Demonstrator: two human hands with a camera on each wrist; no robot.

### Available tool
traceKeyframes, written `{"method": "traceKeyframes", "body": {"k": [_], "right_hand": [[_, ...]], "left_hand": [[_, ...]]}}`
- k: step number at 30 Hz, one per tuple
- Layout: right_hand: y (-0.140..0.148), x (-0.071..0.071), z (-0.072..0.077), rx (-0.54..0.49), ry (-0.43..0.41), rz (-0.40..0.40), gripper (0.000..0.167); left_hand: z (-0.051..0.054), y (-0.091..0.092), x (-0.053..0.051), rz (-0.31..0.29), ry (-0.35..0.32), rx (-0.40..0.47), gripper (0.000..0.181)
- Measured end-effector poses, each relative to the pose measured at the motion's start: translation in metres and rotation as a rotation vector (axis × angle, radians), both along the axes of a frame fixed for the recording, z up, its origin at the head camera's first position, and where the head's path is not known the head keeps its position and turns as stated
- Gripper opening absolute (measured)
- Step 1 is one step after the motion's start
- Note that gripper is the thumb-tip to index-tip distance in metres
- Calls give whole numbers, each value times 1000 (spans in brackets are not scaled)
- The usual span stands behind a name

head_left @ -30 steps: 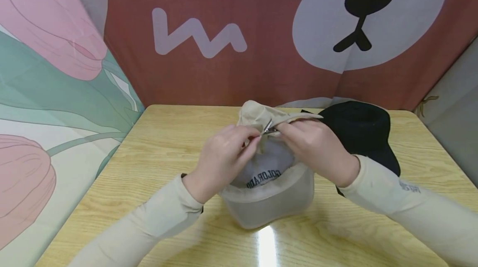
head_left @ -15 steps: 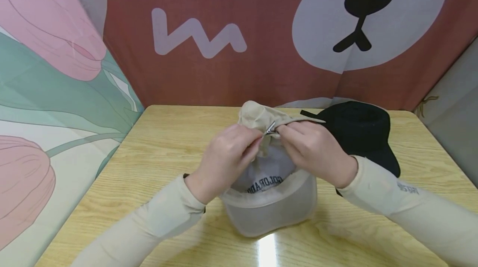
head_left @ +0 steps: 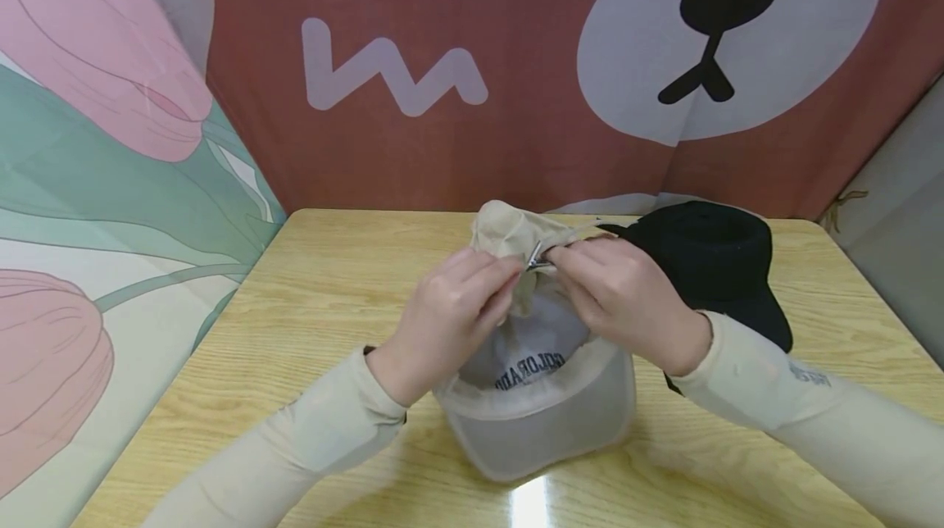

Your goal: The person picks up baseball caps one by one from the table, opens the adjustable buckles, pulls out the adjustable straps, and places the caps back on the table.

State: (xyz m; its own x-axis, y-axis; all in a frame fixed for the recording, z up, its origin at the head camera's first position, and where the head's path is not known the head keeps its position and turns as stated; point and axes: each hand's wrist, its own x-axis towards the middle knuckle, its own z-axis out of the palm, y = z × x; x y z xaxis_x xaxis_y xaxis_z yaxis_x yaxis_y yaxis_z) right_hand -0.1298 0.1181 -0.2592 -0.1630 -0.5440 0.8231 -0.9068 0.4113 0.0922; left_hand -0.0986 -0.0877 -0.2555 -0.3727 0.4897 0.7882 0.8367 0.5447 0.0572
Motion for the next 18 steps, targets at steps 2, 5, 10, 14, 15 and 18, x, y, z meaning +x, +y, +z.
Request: {"method": "traceKeyframes", "body": {"k": [2,5,10,14,15,18], "right_hand": [[0,0,0,3,24,-1,34],[-1,0,0,12,60,7,31],[-4,0,-1,45,135,-10,28],[-5,-1,0,34,119,1,27],[-5,-1,0,25,104,9,27],[-5,-2,1,-10,45,43,27]], "left_hand": [[0,1,0,-3,-9,13,14],[1,2,1,-6,-25,35,9],[3,3,2,3,-24,29,6],[3,4,2,10,-3,6,7],[3,4,2,8,-1,4,7],[3,4,2,-1,11,-3,9]]}}
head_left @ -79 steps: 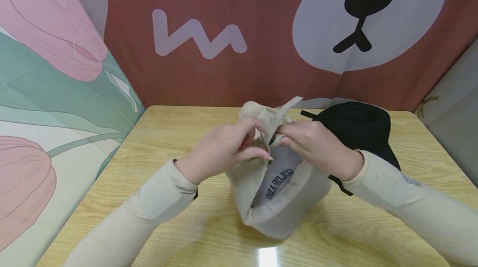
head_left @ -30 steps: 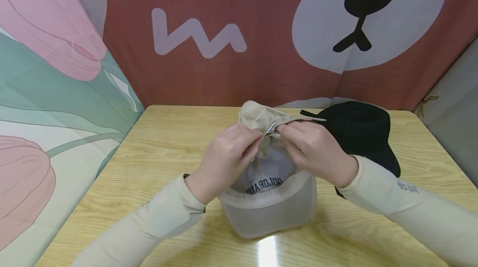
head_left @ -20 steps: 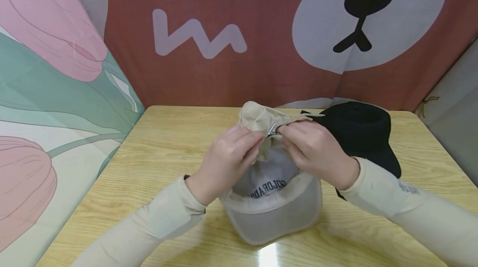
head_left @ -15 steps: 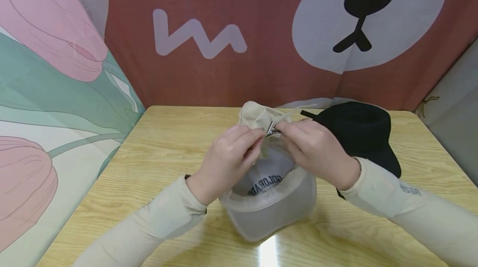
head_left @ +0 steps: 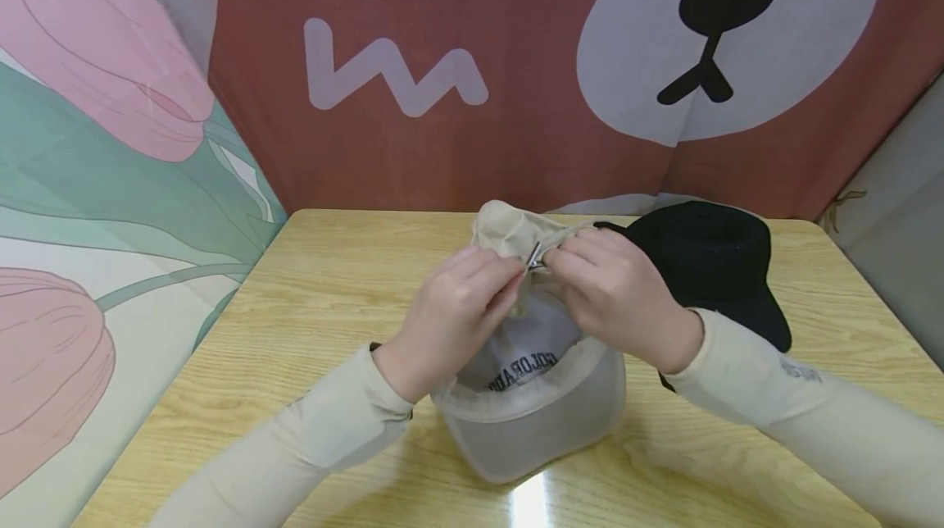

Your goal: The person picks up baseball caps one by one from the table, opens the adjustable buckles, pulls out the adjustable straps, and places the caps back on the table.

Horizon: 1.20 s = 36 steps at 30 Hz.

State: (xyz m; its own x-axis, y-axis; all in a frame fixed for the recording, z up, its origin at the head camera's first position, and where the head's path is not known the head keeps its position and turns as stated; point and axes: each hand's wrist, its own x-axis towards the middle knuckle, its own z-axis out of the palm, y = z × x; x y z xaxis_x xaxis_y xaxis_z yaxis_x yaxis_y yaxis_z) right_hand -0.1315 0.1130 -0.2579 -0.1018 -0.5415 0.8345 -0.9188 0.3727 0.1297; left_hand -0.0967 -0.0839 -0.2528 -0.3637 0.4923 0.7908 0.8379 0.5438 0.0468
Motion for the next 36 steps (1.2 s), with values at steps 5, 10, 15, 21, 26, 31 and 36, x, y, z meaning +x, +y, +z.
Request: {"method": "traceKeyframes", "body": {"k": [5,10,15,21,26,31,36], "right_hand": [[3,1,1,-6,-104,26,32],[4,1,2,31,-46,-7,30],[3,-1,1,25,2,-10,32],[6,0,2,6,-120,29,10],[7,-1,2,10,-129,23,10],[7,-3,0,17,-50,12,21],[8,-2,1,-4,-111,22,34]], "left_hand": [[-2,-1,-1,-25,16,-9,12],[-2,-1,-2,-30,-12,0,13],[-2,0,-2,-30,-33,12,13],[-2,-1,-2,-29,-27,7,14],[-2,-2,-2,-31,-21,12,14],[-2,-2,-3,-47,-47,20,14],[-3,-2,-3,-50,-41,13,14]]}}
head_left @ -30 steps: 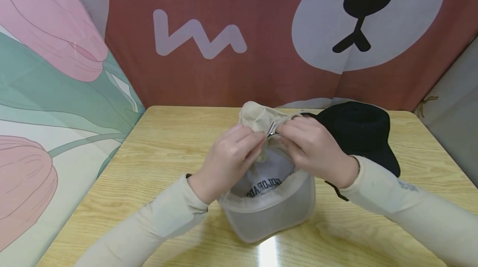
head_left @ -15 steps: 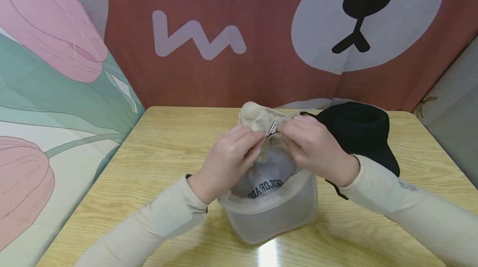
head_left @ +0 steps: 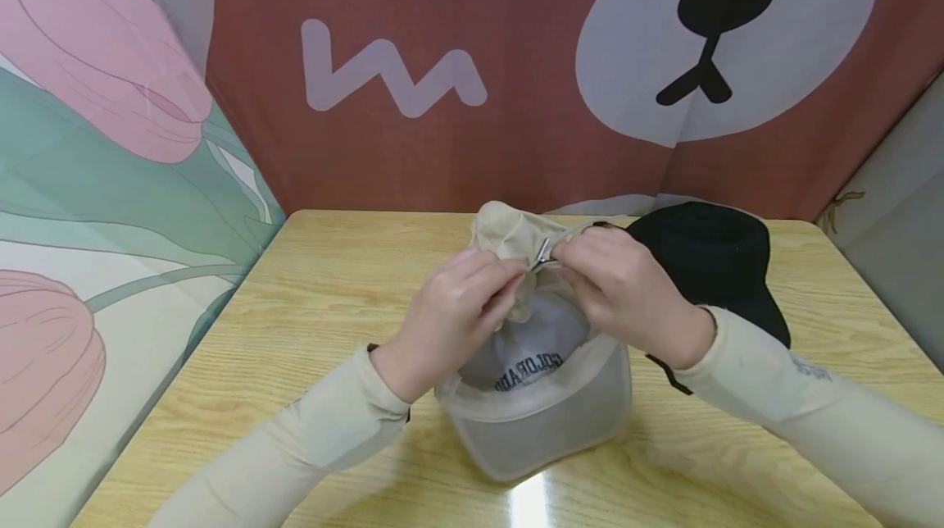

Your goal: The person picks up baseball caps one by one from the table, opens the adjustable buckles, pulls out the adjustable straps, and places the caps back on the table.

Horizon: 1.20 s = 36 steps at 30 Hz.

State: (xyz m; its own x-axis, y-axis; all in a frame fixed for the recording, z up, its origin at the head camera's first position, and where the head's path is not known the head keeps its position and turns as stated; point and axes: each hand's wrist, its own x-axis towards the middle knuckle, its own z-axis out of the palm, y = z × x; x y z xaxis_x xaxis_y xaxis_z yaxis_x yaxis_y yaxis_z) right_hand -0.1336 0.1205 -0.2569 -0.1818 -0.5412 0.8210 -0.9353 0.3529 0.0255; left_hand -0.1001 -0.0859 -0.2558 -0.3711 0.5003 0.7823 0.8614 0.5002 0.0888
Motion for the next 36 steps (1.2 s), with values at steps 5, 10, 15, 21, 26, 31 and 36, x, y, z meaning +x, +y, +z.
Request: {"method": "traceKeyframes", "body": {"k": [5,10,15,21,26,31,36], "right_hand": [[1,1,1,-1,-25,-11,29],[2,1,1,27,22,-29,12],[2,1,2,21,7,-34,12],[3,2,3,-5,-40,-21,21],[4,2,4,21,6,-46,12],[4,2,4,31,18,-64,10],[4,3,4,-9,-28,-64,19]], "left_hand": [[0,-1,0,-5,2,6,15],[-1,-1,0,-13,-15,19,15],[0,-2,1,-10,-19,20,15],[0,-2,1,-10,-17,21,15],[0,-2,1,-10,-22,28,14],[0,-2,1,-7,-23,29,12],[0,-2,1,-2,-20,18,13]]}}
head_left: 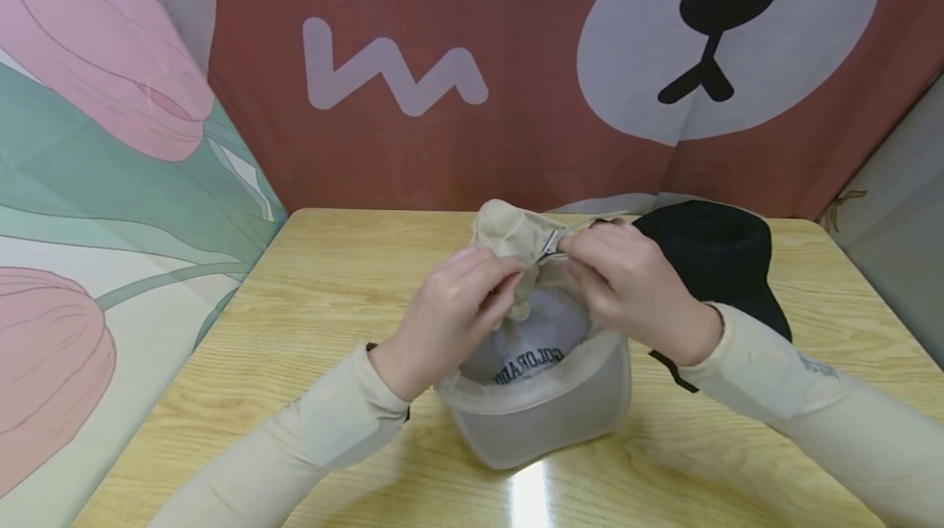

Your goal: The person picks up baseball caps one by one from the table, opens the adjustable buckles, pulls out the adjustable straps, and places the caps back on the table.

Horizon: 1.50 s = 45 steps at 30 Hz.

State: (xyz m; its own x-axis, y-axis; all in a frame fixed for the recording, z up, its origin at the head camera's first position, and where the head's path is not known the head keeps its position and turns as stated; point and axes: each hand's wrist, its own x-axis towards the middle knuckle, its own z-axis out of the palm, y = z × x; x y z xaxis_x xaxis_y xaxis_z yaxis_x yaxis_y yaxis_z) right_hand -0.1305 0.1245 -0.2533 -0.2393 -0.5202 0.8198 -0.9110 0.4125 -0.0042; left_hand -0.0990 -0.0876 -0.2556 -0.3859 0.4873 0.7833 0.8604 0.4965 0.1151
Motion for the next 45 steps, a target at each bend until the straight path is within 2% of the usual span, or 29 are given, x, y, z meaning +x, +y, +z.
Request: {"method": "traceKeyframes", "body": {"k": [8,15,21,28,37,45], "right_hand": [[0,-2,1,27,60,-16,16],[0,-1,0,-10,6,-7,20],[0,0,1,21,52,-20,15],[1,1,1,-11,-10,-13,20],[1,-1,1,-1,52,-23,15],[2,0,2,-19,-7,-20,17]], "left_hand": [[0,0,0,0,8,4,14],[0,0,0,1,8,-3,14],[-1,-1,0,0,16,-2,14],[-2,-1,0,5,27,-5,14],[-2,-2,0,3,29,-5,14],[-3,-3,1,4,17,-1,15]]}}
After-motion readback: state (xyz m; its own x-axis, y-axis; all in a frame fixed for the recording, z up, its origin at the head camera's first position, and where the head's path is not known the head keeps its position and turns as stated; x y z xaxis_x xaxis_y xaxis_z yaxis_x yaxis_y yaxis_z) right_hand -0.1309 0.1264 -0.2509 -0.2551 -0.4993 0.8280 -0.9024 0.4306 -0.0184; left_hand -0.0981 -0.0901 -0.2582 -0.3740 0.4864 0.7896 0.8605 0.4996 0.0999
